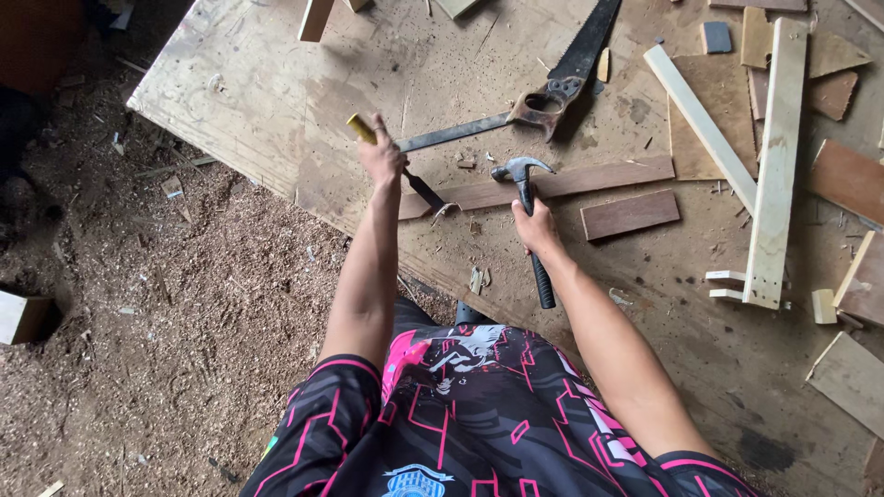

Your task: The person uses a chisel and hammer to carve a groove into a small wooden plank on a workbench. They repeatedly position the chisel and strike it with the hammer to remove wood shavings, occasionally adjusting the plank's position.

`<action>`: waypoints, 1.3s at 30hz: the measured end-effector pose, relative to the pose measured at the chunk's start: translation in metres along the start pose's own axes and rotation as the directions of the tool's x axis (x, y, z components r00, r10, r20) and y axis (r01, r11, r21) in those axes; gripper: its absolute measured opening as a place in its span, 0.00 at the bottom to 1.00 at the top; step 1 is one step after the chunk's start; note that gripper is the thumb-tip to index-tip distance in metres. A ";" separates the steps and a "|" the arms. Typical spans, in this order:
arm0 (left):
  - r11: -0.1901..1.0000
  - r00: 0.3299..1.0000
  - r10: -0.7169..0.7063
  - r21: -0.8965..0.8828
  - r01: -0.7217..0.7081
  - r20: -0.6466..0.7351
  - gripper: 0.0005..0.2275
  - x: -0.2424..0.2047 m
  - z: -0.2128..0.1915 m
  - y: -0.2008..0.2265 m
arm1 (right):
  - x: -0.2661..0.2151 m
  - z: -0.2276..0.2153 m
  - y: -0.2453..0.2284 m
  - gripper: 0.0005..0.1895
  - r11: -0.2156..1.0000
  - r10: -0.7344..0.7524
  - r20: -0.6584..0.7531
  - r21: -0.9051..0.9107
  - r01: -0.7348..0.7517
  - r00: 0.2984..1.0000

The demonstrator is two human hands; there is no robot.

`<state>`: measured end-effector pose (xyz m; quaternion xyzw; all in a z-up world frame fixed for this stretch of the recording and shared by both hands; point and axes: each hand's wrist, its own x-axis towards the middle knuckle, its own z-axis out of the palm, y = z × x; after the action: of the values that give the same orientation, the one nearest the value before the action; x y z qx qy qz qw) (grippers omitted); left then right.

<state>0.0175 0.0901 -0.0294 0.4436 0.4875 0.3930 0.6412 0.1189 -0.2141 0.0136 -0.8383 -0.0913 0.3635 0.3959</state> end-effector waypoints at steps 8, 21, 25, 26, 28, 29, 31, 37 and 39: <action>0.977 0.961 0.212 -0.021 -0.211 0.179 0.10 -0.102 -0.078 -0.013 | 0.006 0.009 0.018 0.18 0.999 -0.030 -0.026 0.015 0.030 0.999; 0.898 0.758 0.314 0.081 -0.433 0.572 0.11 -0.225 -0.088 0.041 | 0.026 0.012 0.035 0.18 0.998 -0.046 -0.086 -0.038 0.043 0.995; 0.941 0.828 0.182 0.151 -0.304 0.530 0.09 -0.179 -0.053 0.049 | 0.020 0.009 0.034 0.21 0.975 -0.188 -0.096 -0.142 0.174 0.977; 0.971 0.840 0.195 0.018 -0.236 0.507 0.09 -0.165 -0.042 0.048 | 0.019 0.009 0.030 0.20 0.988 -0.124 -0.086 -0.100 0.115 0.989; 0.969 0.808 0.240 -0.185 -0.165 0.538 0.11 -0.144 -0.024 0.044 | 0.012 0.008 0.025 0.19 0.997 -0.054 -0.069 -0.056 0.050 0.996; 0.954 0.759 0.282 -0.253 -0.159 0.587 0.13 -0.134 -0.016 0.042 | 0.010 0.008 0.021 0.19 0.997 -0.053 -0.065 -0.053 0.049 0.997; 0.936 0.712 0.312 -0.330 -0.119 0.629 0.17 -0.125 -0.006 0.038 | 0.004 0.007 0.015 0.18 0.996 -0.076 -0.070 -0.052 0.073 0.995; 0.930 0.655 0.332 -0.119 -0.348 0.679 0.24 -0.116 0.014 0.035 | -0.004 0.003 0.004 0.18 0.993 -0.110 -0.043 -0.046 0.108 0.993; 0.914 0.642 0.328 -0.062 -0.400 0.693 0.26 -0.112 0.019 0.032 | -0.004 0.002 0.005 0.17 0.999 -0.046 -0.023 -0.028 0.045 0.999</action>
<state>0.0090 -0.0091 0.0349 0.6769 0.1324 0.2958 0.6609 0.1138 -0.2182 0.0115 -0.8455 -0.1107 0.3434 0.3937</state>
